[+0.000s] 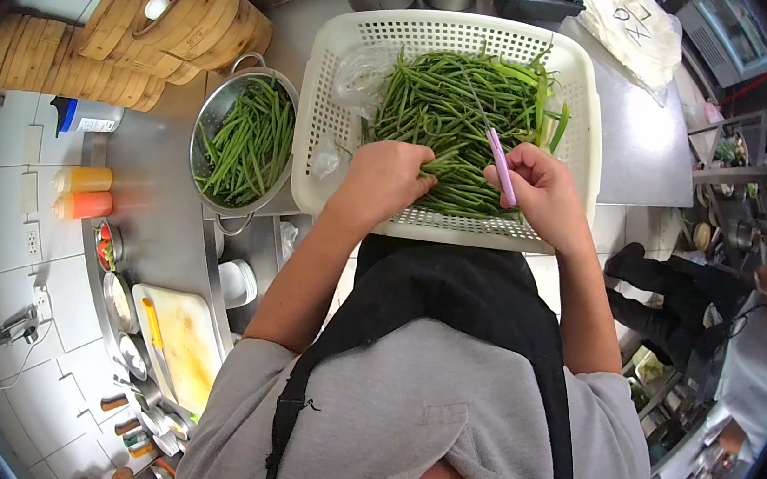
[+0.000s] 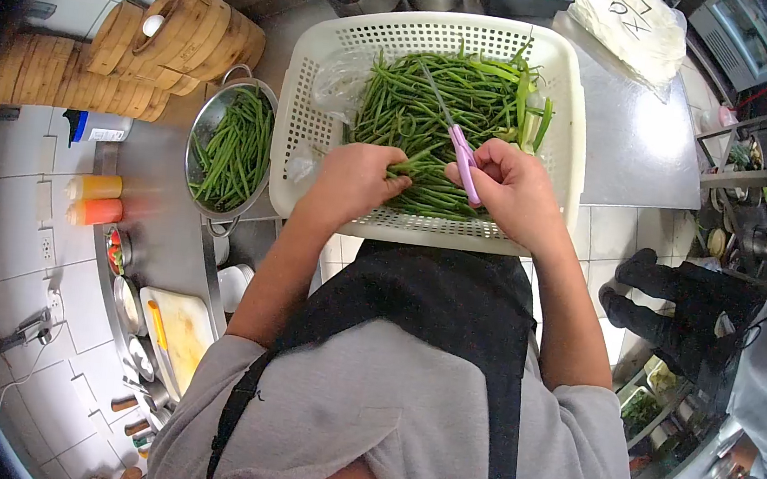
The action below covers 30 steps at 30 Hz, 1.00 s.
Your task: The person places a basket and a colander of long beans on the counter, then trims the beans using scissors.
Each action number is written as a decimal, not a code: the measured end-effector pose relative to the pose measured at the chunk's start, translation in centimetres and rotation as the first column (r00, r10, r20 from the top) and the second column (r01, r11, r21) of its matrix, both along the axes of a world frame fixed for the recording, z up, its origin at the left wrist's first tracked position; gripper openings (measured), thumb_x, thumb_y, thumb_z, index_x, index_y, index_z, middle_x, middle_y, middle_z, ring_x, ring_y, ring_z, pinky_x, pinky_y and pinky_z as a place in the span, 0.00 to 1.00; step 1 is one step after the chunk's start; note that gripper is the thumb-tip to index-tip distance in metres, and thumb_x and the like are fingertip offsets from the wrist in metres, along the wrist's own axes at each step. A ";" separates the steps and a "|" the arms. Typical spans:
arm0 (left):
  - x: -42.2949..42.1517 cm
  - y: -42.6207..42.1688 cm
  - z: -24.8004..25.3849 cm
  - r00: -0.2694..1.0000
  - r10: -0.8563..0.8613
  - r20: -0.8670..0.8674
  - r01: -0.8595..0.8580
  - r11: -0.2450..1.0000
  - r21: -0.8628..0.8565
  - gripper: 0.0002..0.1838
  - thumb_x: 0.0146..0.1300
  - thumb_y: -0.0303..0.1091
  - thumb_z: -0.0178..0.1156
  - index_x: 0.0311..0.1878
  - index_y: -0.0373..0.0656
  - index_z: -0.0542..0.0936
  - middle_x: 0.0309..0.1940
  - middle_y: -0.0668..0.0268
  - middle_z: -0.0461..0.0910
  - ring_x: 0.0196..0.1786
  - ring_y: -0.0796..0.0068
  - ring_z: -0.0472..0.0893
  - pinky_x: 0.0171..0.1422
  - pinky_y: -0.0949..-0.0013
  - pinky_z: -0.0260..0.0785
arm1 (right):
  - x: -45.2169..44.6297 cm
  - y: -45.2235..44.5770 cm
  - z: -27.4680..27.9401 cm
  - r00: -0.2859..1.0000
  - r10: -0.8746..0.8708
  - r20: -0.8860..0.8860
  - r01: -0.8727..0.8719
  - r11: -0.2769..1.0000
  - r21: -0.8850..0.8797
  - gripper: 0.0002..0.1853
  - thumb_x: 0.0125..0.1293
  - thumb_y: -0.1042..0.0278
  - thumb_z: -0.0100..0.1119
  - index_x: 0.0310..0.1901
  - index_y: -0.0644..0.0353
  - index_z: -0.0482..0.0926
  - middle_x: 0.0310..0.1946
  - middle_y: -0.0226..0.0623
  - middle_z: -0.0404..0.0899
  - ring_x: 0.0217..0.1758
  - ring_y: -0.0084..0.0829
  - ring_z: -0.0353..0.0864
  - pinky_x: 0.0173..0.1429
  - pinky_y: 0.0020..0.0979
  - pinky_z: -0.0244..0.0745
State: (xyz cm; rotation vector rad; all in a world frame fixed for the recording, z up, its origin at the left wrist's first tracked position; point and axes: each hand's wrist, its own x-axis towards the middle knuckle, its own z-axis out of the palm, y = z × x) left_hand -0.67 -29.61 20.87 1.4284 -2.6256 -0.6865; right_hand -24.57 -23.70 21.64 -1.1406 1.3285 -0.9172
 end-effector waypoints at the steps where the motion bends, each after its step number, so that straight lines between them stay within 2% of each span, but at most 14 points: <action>1: -0.1 0.1 -0.2 1.000 0.001 0.000 -0.001 1.000 -0.004 0.15 0.66 0.45 0.64 0.44 0.42 0.87 0.32 0.54 0.86 0.36 0.53 0.85 0.41 0.54 0.75 | 0.0 0.0 -0.2 1.000 0.001 0.000 -0.001 1.000 -0.004 0.13 0.69 0.63 0.71 0.34 0.62 0.79 0.21 0.24 0.78 0.25 0.12 0.70 0.28 0.22 0.62; 4: -0.5 0.2 0.7 0.999 0.000 0.033 0.001 0.999 -0.042 0.14 0.67 0.43 0.63 0.46 0.45 0.87 0.34 0.53 0.86 0.37 0.52 0.85 0.42 0.54 0.76 | -0.1 -0.1 -0.3 0.999 0.009 -0.037 -0.010 1.000 -0.022 0.13 0.69 0.64 0.71 0.34 0.62 0.79 0.21 0.24 0.79 0.26 0.12 0.71 0.28 0.21 0.63; 6: -0.5 -0.2 2.1 0.977 0.198 -0.077 -0.187 0.974 0.128 0.13 0.67 0.41 0.66 0.46 0.43 0.86 0.32 0.59 0.87 0.34 0.61 0.85 0.41 0.60 0.76 | 0.1 0.0 0.1 1.000 -0.012 0.024 0.013 1.000 -0.017 0.12 0.70 0.64 0.71 0.34 0.62 0.79 0.22 0.24 0.79 0.25 0.12 0.72 0.28 0.21 0.64; 7: -0.2 -0.5 1.8 0.977 0.197 -0.078 -0.187 0.974 0.125 0.13 0.67 0.41 0.66 0.46 0.43 0.86 0.32 0.59 0.87 0.34 0.61 0.85 0.41 0.60 0.76 | 0.0 0.0 0.1 1.000 -0.013 0.024 0.014 1.000 -0.020 0.12 0.70 0.64 0.71 0.34 0.62 0.79 0.22 0.24 0.79 0.25 0.12 0.72 0.28 0.21 0.64; 8: 0.3 -0.8 1.1 0.892 0.288 -0.349 -0.200 0.943 0.265 0.12 0.67 0.40 0.67 0.45 0.41 0.86 0.31 0.64 0.86 0.34 0.67 0.84 0.40 0.64 0.75 | 0.0 0.0 0.0 1.000 0.001 0.032 -0.001 1.000 0.003 0.12 0.70 0.64 0.71 0.35 0.62 0.79 0.22 0.24 0.79 0.25 0.12 0.72 0.28 0.21 0.64; 9: 0.4 -1.2 1.1 0.721 0.389 -0.574 -0.169 0.901 0.399 0.12 0.67 0.38 0.69 0.44 0.39 0.85 0.31 0.69 0.85 0.33 0.74 0.83 0.40 0.68 0.74 | -0.1 0.0 0.1 0.999 0.016 0.039 -0.017 1.000 0.024 0.12 0.69 0.64 0.71 0.35 0.62 0.79 0.22 0.24 0.79 0.25 0.12 0.72 0.28 0.20 0.64; 10: 0.3 -1.4 1.1 0.586 0.486 -0.649 -0.156 0.853 0.498 0.11 0.66 0.36 0.72 0.42 0.39 0.84 0.30 0.76 0.80 0.31 0.85 0.75 0.35 0.74 0.68 | -0.1 0.1 0.3 0.999 0.021 0.038 -0.022 1.000 0.018 0.12 0.69 0.64 0.71 0.35 0.62 0.79 0.22 0.24 0.79 0.25 0.12 0.72 0.28 0.20 0.64; 14: 0.5 -2.2 2.7 0.404 0.681 -0.611 -0.131 0.704 0.698 0.11 0.64 0.37 0.74 0.43 0.42 0.85 0.26 0.79 0.75 0.26 0.88 0.66 0.31 0.78 0.57 | -0.1 0.4 0.8 0.990 0.113 0.081 -0.120 0.990 0.080 0.13 0.67 0.63 0.73 0.36 0.62 0.80 0.22 0.23 0.79 0.25 0.11 0.72 0.28 0.20 0.63; 18: 0.6 -2.2 3.2 0.419 0.683 -0.598 -0.087 0.686 0.722 0.12 0.64 0.37 0.74 0.43 0.42 0.85 0.27 0.79 0.76 0.26 0.88 0.67 0.31 0.78 0.58 | -0.2 0.5 0.8 0.979 0.198 0.037 -0.201 0.976 0.081 0.13 0.66 0.62 0.74 0.35 0.61 0.81 0.21 0.20 0.77 0.24 0.11 0.70 0.27 0.20 0.60; 20: 0.7 -2.4 2.6 0.494 0.624 -0.606 -0.051 0.716 0.696 0.12 0.63 0.37 0.75 0.44 0.42 0.85 0.26 0.79 0.76 0.26 0.88 0.67 0.31 0.78 0.57 | -0.3 0.4 0.8 0.978 0.209 0.023 -0.210 0.974 0.085 0.13 0.66 0.62 0.74 0.35 0.61 0.81 0.21 0.19 0.76 0.24 0.10 0.69 0.27 0.21 0.60; 22: 0.6 -2.5 2.1 0.490 0.609 -0.624 -0.047 0.733 0.679 0.11 0.64 0.37 0.74 0.43 0.42 0.85 0.26 0.79 0.76 0.26 0.88 0.67 0.30 0.78 0.57 | -0.5 0.3 0.8 0.966 0.259 -0.006 -0.257 0.961 0.101 0.07 0.70 0.71 0.68 0.40 0.63 0.80 0.26 0.25 0.81 0.27 0.12 0.76 0.30 0.19 0.68; 26: 0.1 -2.5 2.6 0.514 0.623 -0.589 -0.084 0.720 0.689 0.12 0.66 0.39 0.72 0.44 0.41 0.86 0.25 0.79 0.76 0.25 0.89 0.66 0.30 0.78 0.55 | -0.4 0.2 0.6 0.977 0.215 0.007 -0.214 0.970 0.115 0.06 0.71 0.71 0.67 0.40 0.63 0.80 0.26 0.25 0.81 0.27 0.13 0.77 0.30 0.19 0.69; 28: 0.0 -2.3 2.3 0.532 0.628 -0.568 -0.047 0.691 0.721 0.13 0.67 0.40 0.71 0.45 0.40 0.87 0.25 0.80 0.75 0.25 0.88 0.66 0.30 0.78 0.54 | -0.3 0.2 0.2 0.988 0.151 0.025 -0.153 0.985 0.076 0.10 0.69 0.66 0.70 0.36 0.62 0.81 0.22 0.21 0.78 0.24 0.11 0.69 0.27 0.21 0.61; 30: 0.0 -1.9 1.8 0.552 0.631 -0.545 -0.011 0.658 0.753 0.13 0.68 0.41 0.70 0.45 0.40 0.87 0.25 0.80 0.75 0.25 0.88 0.65 0.30 0.78 0.54 | -0.1 0.2 0.7 0.992 0.113 0.053 -0.117 0.990 0.080 0.09 0.69 0.66 0.70 0.36 0.62 0.81 0.22 0.22 0.79 0.24 0.11 0.70 0.27 0.21 0.62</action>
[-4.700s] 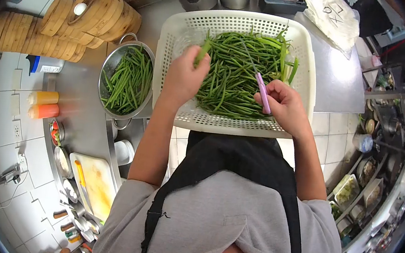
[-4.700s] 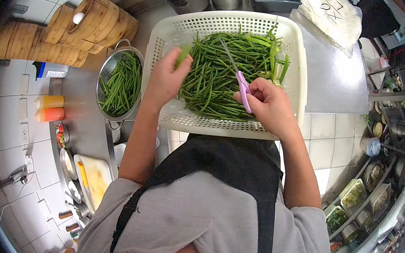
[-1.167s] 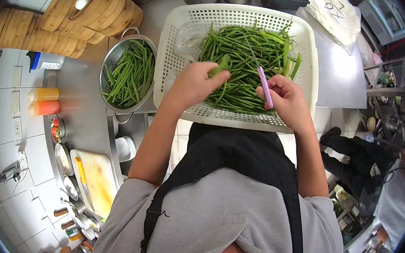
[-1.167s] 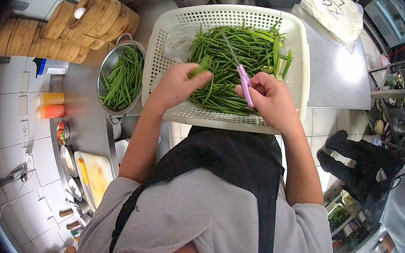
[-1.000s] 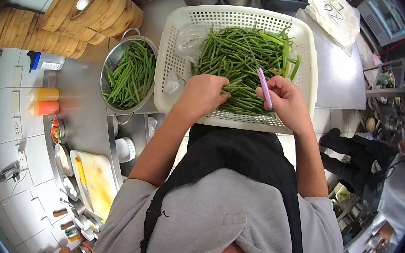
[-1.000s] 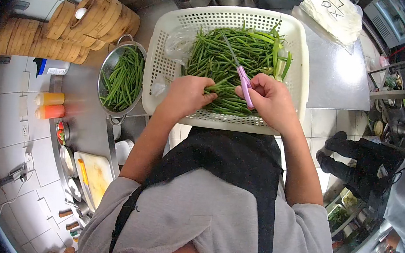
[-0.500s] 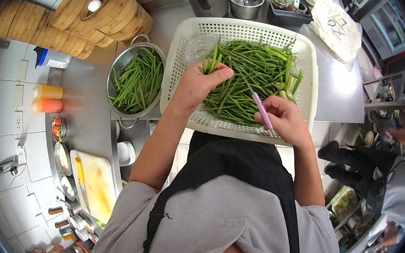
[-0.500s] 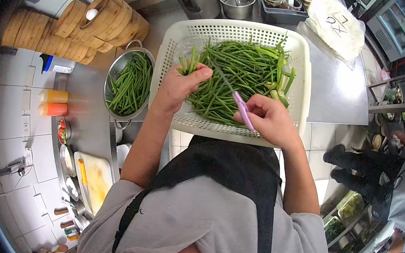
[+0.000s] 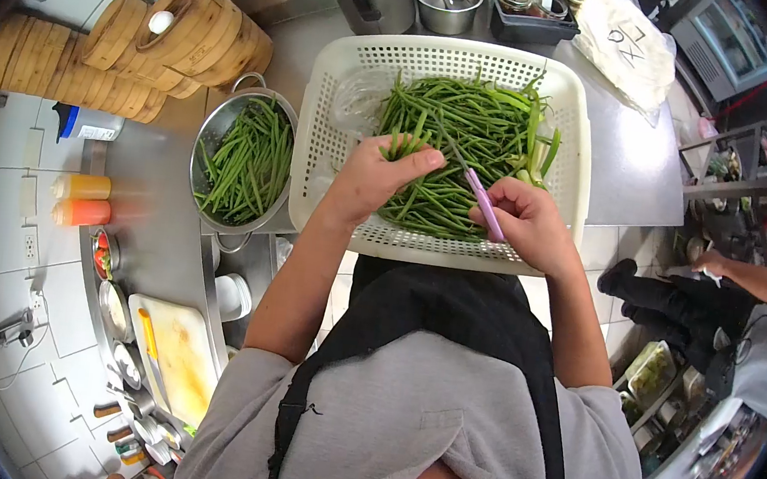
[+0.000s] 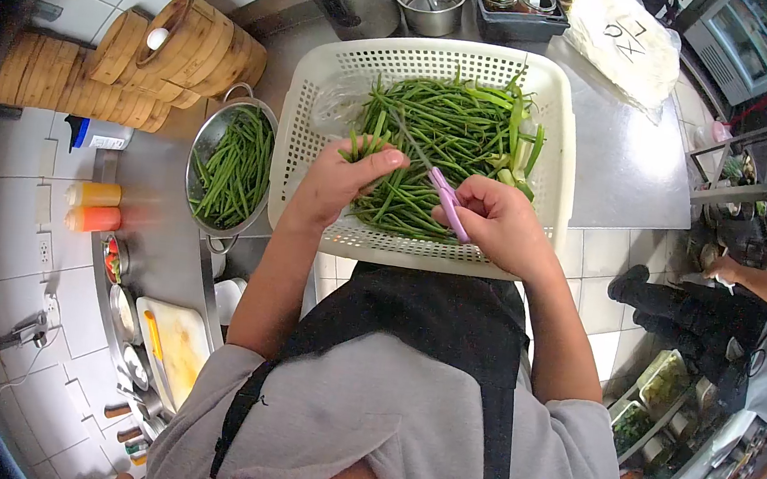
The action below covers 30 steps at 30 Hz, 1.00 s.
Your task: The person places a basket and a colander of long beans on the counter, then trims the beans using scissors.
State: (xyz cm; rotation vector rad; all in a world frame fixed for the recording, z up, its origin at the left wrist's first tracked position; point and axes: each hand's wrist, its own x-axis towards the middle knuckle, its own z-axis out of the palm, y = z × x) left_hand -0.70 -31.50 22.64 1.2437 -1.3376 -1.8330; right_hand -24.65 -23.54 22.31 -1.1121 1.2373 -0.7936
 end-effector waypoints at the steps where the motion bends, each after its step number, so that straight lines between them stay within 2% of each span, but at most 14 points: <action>1: 0.0 0.2 -0.4 1.000 0.008 0.001 -0.008 1.000 -0.024 0.13 0.69 0.41 0.69 0.45 0.40 0.87 0.24 0.80 0.75 0.24 0.88 0.65 0.29 0.78 0.53 | 0.0 0.0 0.2 0.999 -0.037 0.027 0.037 0.999 0.007 0.09 0.69 0.66 0.70 0.37 0.62 0.81 0.22 0.22 0.79 0.24 0.11 0.71 0.27 0.21 0.62; 3: 0.1 0.4 -0.4 1.000 0.012 0.004 -0.011 0.999 -0.046 0.13 0.70 0.41 0.68 0.46 0.40 0.87 0.24 0.80 0.74 0.24 0.88 0.64 0.29 0.78 0.52 | -0.3 -0.1 0.0 0.999 -0.035 -0.002 0.035 0.999 -0.005 0.09 0.69 0.66 0.69 0.37 0.62 0.81 0.22 0.22 0.79 0.25 0.11 0.71 0.28 0.21 0.62; 5: 0.3 0.4 0.1 0.998 0.061 0.028 -0.056 0.989 -0.136 0.13 0.71 0.40 0.68 0.44 0.39 0.88 0.26 0.78 0.78 0.26 0.88 0.69 0.31 0.78 0.58 | -0.3 -0.1 -0.1 0.999 -0.028 -0.029 0.027 0.999 -0.016 0.09 0.69 0.67 0.69 0.37 0.62 0.81 0.22 0.23 0.79 0.25 0.11 0.71 0.28 0.21 0.63; 6: 0.3 0.3 0.1 0.998 0.059 0.029 -0.055 0.989 -0.136 0.13 0.71 0.40 0.68 0.44 0.39 0.88 0.26 0.78 0.78 0.26 0.88 0.69 0.31 0.78 0.58 | -0.3 -0.1 0.0 1.000 -0.030 -0.005 0.029 1.000 -0.006 0.10 0.69 0.66 0.70 0.37 0.62 0.81 0.22 0.22 0.79 0.25 0.11 0.71 0.27 0.21 0.62; 8: 0.5 0.1 -0.1 0.988 0.110 0.105 -0.078 0.960 -0.268 0.12 0.71 0.38 0.68 0.44 0.38 0.88 0.29 0.77 0.81 0.30 0.88 0.74 0.35 0.77 0.65 | -0.3 0.0 0.1 0.999 -0.031 0.020 0.031 1.000 0.006 0.11 0.69 0.65 0.71 0.36 0.62 0.81 0.22 0.22 0.78 0.25 0.11 0.71 0.27 0.21 0.62; 9: 0.6 0.1 0.0 0.988 0.109 0.106 -0.077 0.960 -0.268 0.12 0.71 0.38 0.68 0.44 0.38 0.88 0.29 0.77 0.81 0.30 0.88 0.74 0.35 0.77 0.65 | -0.3 0.0 0.0 1.000 -0.012 -0.011 0.012 1.000 0.002 0.12 0.68 0.63 0.72 0.36 0.62 0.81 0.21 0.22 0.78 0.25 0.11 0.71 0.27 0.21 0.62; 11: 0.9 0.0 0.4 0.982 0.042 0.182 0.012 0.957 -0.290 0.11 0.70 0.37 0.69 0.44 0.37 0.88 0.33 0.76 0.83 0.35 0.87 0.77 0.41 0.77 0.70 | -0.4 0.0 0.0 0.999 0.007 -0.042 -0.007 1.000 -0.001 0.13 0.67 0.62 0.72 0.36 0.62 0.81 0.21 0.22 0.78 0.24 0.11 0.70 0.27 0.21 0.61; 14: 0.4 0.3 1.2 0.963 -0.005 0.269 0.088 0.952 -0.294 0.12 0.70 0.37 0.70 0.44 0.36 0.88 0.33 0.76 0.84 0.37 0.89 0.77 0.43 0.78 0.70 | -0.4 -0.1 0.1 0.999 0.008 -0.031 -0.008 1.000 0.012 0.14 0.66 0.60 0.74 0.36 0.62 0.81 0.20 0.22 0.77 0.24 0.11 0.70 0.27 0.21 0.61; 18: 0.4 0.1 1.2 0.967 -0.014 0.253 0.079 0.966 -0.247 0.13 0.69 0.37 0.70 0.46 0.35 0.87 0.35 0.75 0.85 0.39 0.89 0.77 0.46 0.78 0.70 | -0.2 0.0 0.1 0.999 -0.003 -0.052 0.005 1.000 0.025 0.14 0.65 0.60 0.74 0.35 0.62 0.82 0.20 0.22 0.77 0.24 0.11 0.70 0.27 0.21 0.61; 20: 0.6 -0.2 0.8 0.985 -0.012 0.174 0.051 0.974 -0.221 0.13 0.69 0.37 0.70 0.47 0.35 0.87 0.36 0.74 0.85 0.39 0.88 0.78 0.47 0.77 0.71 | -0.2 0.0 -0.3 0.998 -0.003 -0.061 0.004 1.000 0.021 0.14 0.65 0.60 0.74 0.35 0.62 0.82 0.20 0.22 0.77 0.24 0.12 0.70 0.27 0.21 0.61; 24: 0.4 -0.5 0.0 0.985 -0.018 0.173 0.062 0.966 -0.249 0.14 0.70 0.37 0.69 0.49 0.36 0.87 0.38 0.73 0.85 0.40 0.87 0.78 0.48 0.77 0.71 | -0.2 0.0 -0.5 0.997 0.008 -0.082 -0.008 1.000 -0.003 0.13 0.65 0.61 0.74 0.36 0.63 0.82 0.20 0.22 0.78 0.24 0.13 0.71 0.27 0.22 0.62; 26: -0.1 -0.4 -0.2 0.997 0.017 0.069 0.001 0.966 -0.257 0.16 0.67 0.40 0.72 0.42 0.33 0.86 0.31 0.73 0.83 0.36 0.86 0.76 0.42 0.75 0.70 | -0.1 0.0 -0.3 0.995 0.018 -0.102 -0.017 1.000 0.005 0.13 0.65 0.62 0.73 0.36 0.63 0.83 0.20 0.22 0.78 0.24 0.13 0.71 0.28 0.22 0.62; 27: 0.0 -0.5 -0.5 0.997 0.018 0.069 0.000 0.966 -0.258 0.16 0.67 0.40 0.72 0.42 0.33 0.86 0.31 0.73 0.83 0.36 0.86 0.76 0.42 0.75 0.70 | -0.1 0.0 -0.3 0.995 0.020 -0.095 -0.021 1.000 -0.003 0.12 0.67 0.63 0.72 0.36 0.63 0.82 0.21 0.23 0.79 0.24 0.13 0.72 0.28 0.22 0.63; 30: 0.2 -0.6 -0.6 0.993 -0.029 0.117 0.059 0.963 -0.263 0.11 0.70 0.35 0.69 0.47 0.37 0.85 0.35 0.75 0.83 0.37 0.87 0.77 0.43 0.77 0.70 | 0.0 -0.1 0.0 0.997 0.028 -0.069 -0.027 1.000 0.014 0.10 0.69 0.65 0.69 0.37 0.64 0.82 0.23 0.25 0.81 0.25 0.13 0.74 0.29 0.21 0.66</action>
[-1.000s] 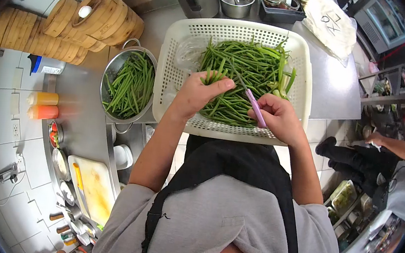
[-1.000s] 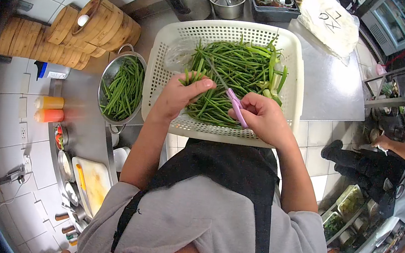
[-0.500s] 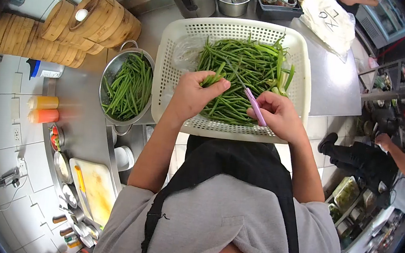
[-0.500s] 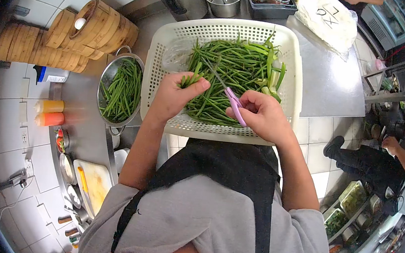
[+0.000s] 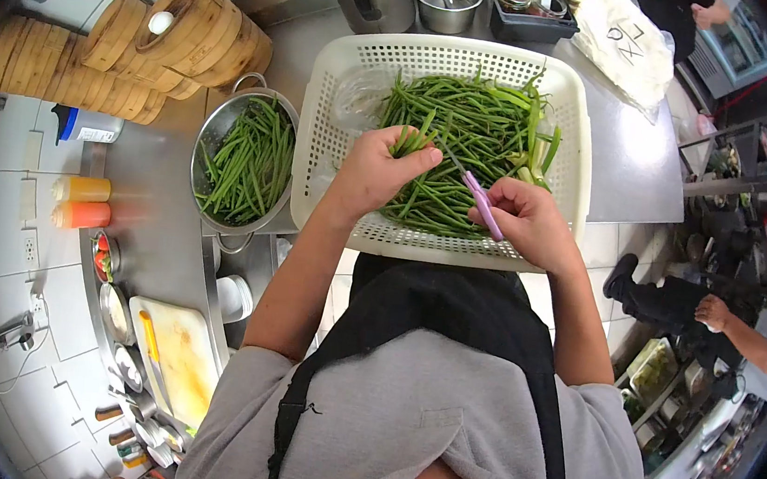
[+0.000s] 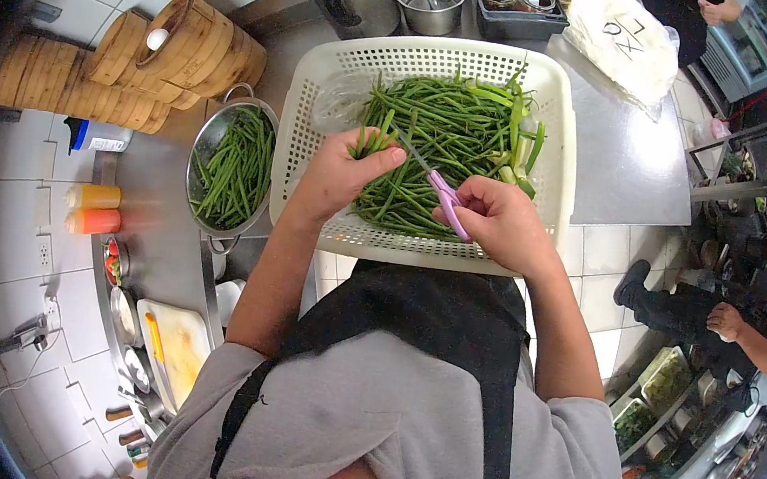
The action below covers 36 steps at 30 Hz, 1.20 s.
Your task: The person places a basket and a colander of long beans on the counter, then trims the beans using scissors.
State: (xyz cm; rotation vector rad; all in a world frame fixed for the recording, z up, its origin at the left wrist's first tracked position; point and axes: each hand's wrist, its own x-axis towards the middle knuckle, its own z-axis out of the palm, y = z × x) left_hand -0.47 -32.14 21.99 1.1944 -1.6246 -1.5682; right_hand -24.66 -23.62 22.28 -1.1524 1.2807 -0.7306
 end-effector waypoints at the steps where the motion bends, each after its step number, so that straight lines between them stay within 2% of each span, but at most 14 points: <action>1: 0.0 0.1 0.4 1.000 0.009 -0.010 -0.009 0.999 0.040 0.10 0.70 0.35 0.68 0.47 0.39 0.83 0.33 0.75 0.81 0.33 0.87 0.75 0.39 0.78 0.68 | 0.1 0.0 0.2 1.000 0.000 0.018 -0.001 1.000 0.027 0.09 0.70 0.66 0.68 0.38 0.64 0.82 0.24 0.26 0.83 0.26 0.13 0.75 0.29 0.21 0.67; 3: -0.1 0.2 0.5 1.000 0.019 -0.019 -0.018 0.997 0.080 0.09 0.71 0.35 0.66 0.46 0.41 0.82 0.30 0.76 0.79 0.30 0.87 0.73 0.35 0.79 0.65 | 0.2 0.0 0.5 0.999 -0.014 0.029 0.012 0.999 0.037 0.09 0.71 0.66 0.67 0.38 0.64 0.81 0.25 0.27 0.83 0.27 0.12 0.76 0.30 0.21 0.69; 5: -0.1 0.2 0.1 0.966 0.158 -0.206 -0.111 0.968 0.225 0.07 0.73 0.35 0.62 0.47 0.44 0.78 0.27 0.74 0.77 0.24 0.85 0.68 0.29 0.78 0.58 | 0.3 0.0 0.5 0.999 -0.026 0.040 0.024 0.999 0.048 0.09 0.72 0.67 0.66 0.39 0.64 0.81 0.26 0.27 0.84 0.27 0.12 0.77 0.30 0.21 0.70; 6: 0.0 0.1 0.2 0.965 0.161 -0.206 -0.113 0.968 0.225 0.07 0.73 0.35 0.62 0.47 0.44 0.78 0.27 0.74 0.77 0.24 0.85 0.68 0.29 0.78 0.58 | 0.2 0.0 0.2 0.995 -0.060 0.078 0.058 0.998 0.020 0.09 0.71 0.67 0.67 0.39 0.64 0.81 0.25 0.26 0.83 0.27 0.12 0.75 0.30 0.20 0.68; 7: 0.0 0.0 0.3 0.940 0.187 -0.285 -0.122 0.965 0.231 0.06 0.74 0.35 0.59 0.48 0.44 0.77 0.28 0.71 0.78 0.24 0.83 0.68 0.29 0.78 0.58 | 0.2 0.0 0.0 0.989 -0.091 0.116 0.093 0.996 -0.006 0.09 0.71 0.67 0.68 0.38 0.64 0.80 0.25 0.25 0.82 0.26 0.11 0.74 0.30 0.20 0.67; 9: 0.0 -0.1 0.4 0.907 0.215 -0.362 -0.135 0.963 0.235 0.05 0.75 0.34 0.57 0.48 0.45 0.77 0.29 0.68 0.80 0.24 0.81 0.69 0.29 0.77 0.59 | 0.0 0.0 -0.3 0.991 -0.071 0.110 0.072 0.997 -0.006 0.10 0.70 0.66 0.69 0.38 0.63 0.80 0.24 0.23 0.80 0.26 0.12 0.72 0.30 0.20 0.65; 11: -0.6 -0.1 0.2 0.791 0.380 -0.480 -0.274 0.921 0.276 0.05 0.76 0.33 0.54 0.49 0.45 0.76 0.31 0.63 0.81 0.24 0.79 0.70 0.30 0.75 0.60 | 0.0 0.1 -0.6 0.993 -0.052 0.104 0.054 0.999 -0.007 0.12 0.68 0.65 0.71 0.38 0.63 0.79 0.23 0.22 0.78 0.26 0.12 0.71 0.30 0.20 0.63; 14: -1.0 -0.2 0.1 0.717 0.468 -0.517 -0.364 0.884 0.295 0.05 0.76 0.33 0.54 0.50 0.44 0.76 0.32 0.61 0.82 0.26 0.78 0.71 0.31 0.73 0.62 | 0.0 0.2 -0.6 0.994 -0.050 0.098 0.052 0.998 -0.024 0.14 0.65 0.62 0.74 0.38 0.62 0.80 0.22 0.20 0.74 0.26 0.12 0.69 0.30 0.20 0.61; 18: -1.3 0.1 0.4 0.755 0.462 -0.465 -0.398 0.887 0.235 0.06 0.77 0.33 0.53 0.50 0.43 0.76 0.32 0.61 0.82 0.25 0.78 0.70 0.30 0.74 0.62 | 0.2 0.2 0.6 0.999 -0.007 0.037 0.008 0.999 -0.039 0.16 0.64 0.60 0.75 0.40 0.63 0.81 0.23 0.21 0.76 0.27 0.13 0.70 0.31 0.22 0.64; 20: -1.6 0.7 0.9 0.809 0.401 -0.431 -0.360 0.916 0.176 0.07 0.79 0.34 0.51 0.50 0.41 0.74 0.32 0.61 0.82 0.24 0.81 0.69 0.30 0.75 0.62 | 0.2 0.3 0.6 1.000 -0.003 0.025 0.004 0.999 -0.032 0.15 0.64 0.60 0.75 0.40 0.63 0.81 0.23 0.22 0.76 0.27 0.13 0.71 0.31 0.22 0.64; 23: -2.0 1.4 0.6 0.855 0.355 -0.378 -0.328 0.935 0.135 0.08 0.78 0.35 0.52 0.51 0.41 0.75 0.31 0.62 0.82 0.24 0.80 0.69 0.29 0.75 0.60 | 0.1 0.2 0.2 1.000 -0.010 0.005 0.010 0.999 -0.030 0.15 0.64 0.61 0.75 0.40 0.63 0.81 0.23 0.22 0.77 0.27 0.13 0.71 0.31 0.22 0.65; 28: -2.5 2.2 0.8 0.883 0.319 -0.344 -0.284 0.947 0.148 0.09 0.79 0.36 0.52 0.51 0.41 0.74 0.30 0.62 0.81 0.24 0.81 0.69 0.29 0.75 0.60 | 0.5 0.2 0.1 0.995 -0.058 0.084 0.063 0.996 -0.056 0.13 0.64 0.63 0.75 0.36 0.61 0.80 0.22 0.22 0.77 0.25 0.12 0.70 0.30 0.21 0.63; 31: -2.6 2.2 0.7 0.888 0.311 -0.338 -0.278 0.950 0.144 0.09 0.80 0.36 0.52 0.51 0.41 0.74 0.30 0.63 0.81 0.24 0.81 0.69 0.29 0.76 0.60 | 0.1 0.1 -0.3 0.998 -0.055 0.006 0.055 0.997 -0.051 0.12 0.65 0.65 0.74 0.34 0.61 0.79 0.21 0.21 0.77 0.24 0.11 0.69 0.28 0.21 0.62; 36: -1.6 1.6 0.7 0.913 0.301 -0.277 -0.284 0.953 0.101 0.09 0.80 0.38 0.52 0.48 0.42 0.75 0.29 0.65 0.80 0.24 0.81 0.70 0.30 0.76 0.61 | 0.2 0.0 -0.5 0.999 -0.045 0.030 0.046 0.998 -0.039 0.11 0.67 0.66 0.72 0.34 0.62 0.79 0.21 0.21 0.77 0.24 0.11 0.70 0.27 0.21 0.61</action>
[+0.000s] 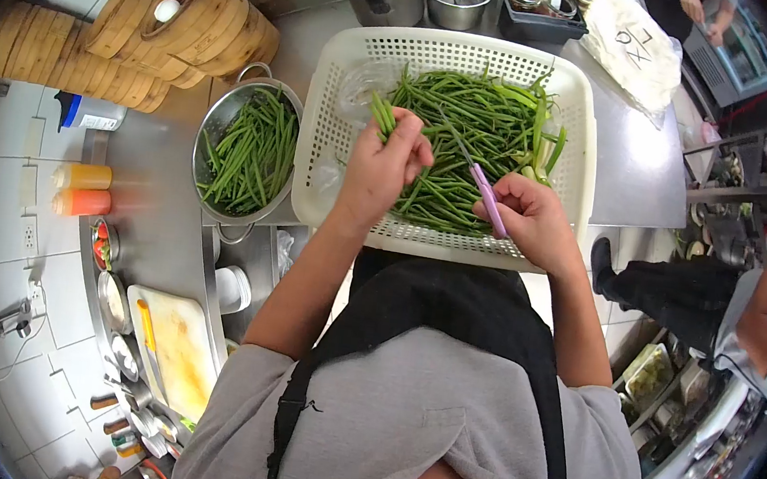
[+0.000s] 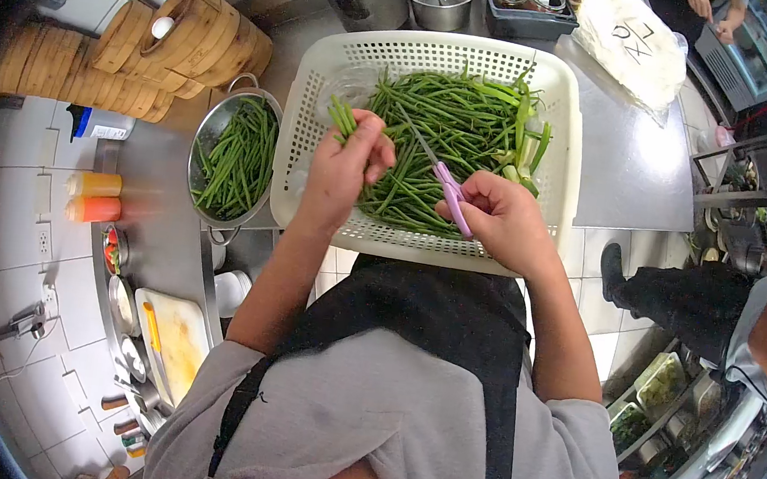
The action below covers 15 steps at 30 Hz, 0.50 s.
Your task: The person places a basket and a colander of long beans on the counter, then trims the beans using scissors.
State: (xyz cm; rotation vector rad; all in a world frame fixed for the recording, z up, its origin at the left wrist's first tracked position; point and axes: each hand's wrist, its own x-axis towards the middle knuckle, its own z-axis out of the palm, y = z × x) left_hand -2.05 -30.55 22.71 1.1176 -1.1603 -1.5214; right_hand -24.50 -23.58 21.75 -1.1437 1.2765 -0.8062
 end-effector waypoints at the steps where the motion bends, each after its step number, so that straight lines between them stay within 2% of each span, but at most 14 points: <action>1: 0.8 -0.4 0.7 0.998 0.032 0.051 -0.032 0.999 -0.002 0.11 0.80 0.41 0.52 0.46 0.44 0.76 0.28 0.67 0.79 0.25 0.82 0.70 0.30 0.76 0.61 | 0.0 0.0 0.0 1.000 0.002 0.000 -0.002 1.000 0.009 0.10 0.69 0.67 0.71 0.35 0.62 0.80 0.22 0.22 0.79 0.24 0.11 0.71 0.28 0.21 0.63; 2: 1.9 -0.8 1.4 0.993 0.062 0.103 -0.062 0.998 -0.003 0.12 0.80 0.43 0.52 0.43 0.46 0.76 0.27 0.69 0.78 0.26 0.83 0.70 0.31 0.75 0.61 | 0.1 0.0 0.0 1.000 0.005 0.003 -0.005 1.000 0.014 0.10 0.69 0.67 0.71 0.35 0.62 0.80 0.22 0.22 0.79 0.24 0.11 0.71 0.28 0.21 0.63; 4: 5.2 -2.0 3.4 0.958 0.202 0.202 -0.188 0.978 -0.085 0.13 0.79 0.47 0.55 0.44 0.47 0.77 0.26 0.72 0.77 0.25 0.86 0.69 0.30 0.78 0.61 | 0.1 -0.1 0.3 0.998 -0.040 0.051 0.041 0.999 -0.008 0.10 0.70 0.67 0.68 0.36 0.63 0.79 0.25 0.27 0.83 0.26 0.12 0.74 0.29 0.21 0.67; 6: 9.0 -3.2 5.9 0.856 0.322 0.405 -0.292 0.947 -0.136 0.16 0.78 0.51 0.56 0.44 0.48 0.78 0.25 0.74 0.75 0.27 0.86 0.69 0.31 0.77 0.61 | 0.0 -0.1 0.3 0.999 -0.038 0.032 0.038 0.999 -0.008 0.10 0.71 0.67 0.68 0.37 0.63 0.79 0.27 0.29 0.85 0.27 0.13 0.76 0.30 0.21 0.69; 7: 11.1 -3.7 6.4 0.803 0.322 0.501 -0.252 0.946 -0.204 0.17 0.78 0.53 0.56 0.45 0.48 0.78 0.25 0.76 0.73 0.27 0.88 0.66 0.31 0.78 0.58 | -0.1 -0.2 0.3 0.999 -0.037 0.009 0.037 0.999 -0.016 0.09 0.72 0.67 0.67 0.37 0.63 0.79 0.29 0.30 0.86 0.28 0.14 0.78 0.31 0.22 0.71; 8: 15.4 -5.4 5.0 0.769 0.250 0.589 -0.194 0.968 -0.158 0.19 0.75 0.52 0.59 0.50 0.44 0.78 0.32 0.67 0.80 0.34 0.78 0.77 0.39 0.72 0.68 | -0.2 -0.2 0.2 0.999 -0.028 0.024 0.028 1.000 -0.005 0.09 0.72 0.67 0.66 0.37 0.64 0.79 0.30 0.32 0.88 0.30 0.14 0.80 0.32 0.21 0.72; 9: 17.0 -5.5 4.9 0.767 0.246 0.593 -0.192 0.969 -0.155 0.19 0.75 0.52 0.59 0.50 0.44 0.78 0.32 0.67 0.80 0.34 0.78 0.77 0.39 0.72 0.68 | -0.2 -0.2 0.3 0.999 -0.030 0.028 0.030 1.000 -0.001 0.09 0.72 0.67 0.66 0.37 0.64 0.79 0.30 0.32 0.88 0.30 0.14 0.80 0.32 0.21 0.72; 10: 17.9 -5.4 4.9 0.503 0.204 0.840 -0.031 0.975 -0.219 0.20 0.73 0.51 0.61 0.52 0.43 0.79 0.38 0.62 0.83 0.42 0.70 0.81 0.45 0.68 0.70 | -0.2 -0.2 0.5 1.000 -0.019 0.008 0.019 1.000 -0.004 0.09 0.72 0.67 0.65 0.37 0.64 0.79 0.31 0.33 0.88 0.30 0.14 0.80 0.33 0.21 0.72; 11: 18.3 -5.3 4.8 0.164 0.194 0.967 0.145 0.965 -0.218 0.22 0.70 0.50 0.64 0.55 0.41 0.79 0.45 0.57 0.85 0.50 0.62 0.84 0.52 0.63 0.73 | -0.2 -0.2 0.6 1.000 -0.011 -0.013 0.011 1.000 -0.008 0.09 0.73 0.67 0.65 0.37 0.64 0.79 0.32 0.33 0.89 0.31 0.14 0.81 0.33 0.21 0.73; 12: 16.9 -4.5 5.9 -0.031 0.238 0.971 0.148 0.961 -0.231 0.25 0.66 0.48 0.66 0.59 0.40 0.80 0.55 0.52 0.83 0.64 0.54 0.80 0.63 0.59 0.70 | -0.2 -0.2 0.5 1.000 -0.017 -0.011 0.017 1.000 -0.004 0.09 0.73 0.67 0.65 0.37 0.64 0.79 0.32 0.33 0.89 0.31 0.14 0.81 0.33 0.21 0.73; 13: 15.8 -4.3 6.2 -0.031 0.235 0.972 0.153 0.962 -0.227 0.25 0.66 0.48 0.66 0.59 0.40 0.80 0.55 0.52 0.83 0.64 0.54 0.80 0.63 0.59 0.70 | -0.2 -0.3 0.5 1.000 -0.013 -0.014 0.013 1.000 -0.009 0.09 0.73 0.67 0.65 0.38 0.64 0.79 0.33 0.34 0.89 0.31 0.14 0.81 0.33 0.21 0.73; 15: 14.0 -3.8 6.1 0.130 0.406 0.905 0.252 0.869 -0.426 0.23 0.65 0.49 0.66 0.54 0.40 0.83 0.52 0.55 0.84 0.58 0.56 0.82 0.58 0.59 0.73 | -0.1 -0.2 0.4 1.000 -0.004 -0.018 0.004 1.000 -0.011 0.09 0.73 0.67 0.64 0.38 0.65 0.79 0.34 0.35 0.90 0.31 0.14 0.81 0.34 0.22 0.73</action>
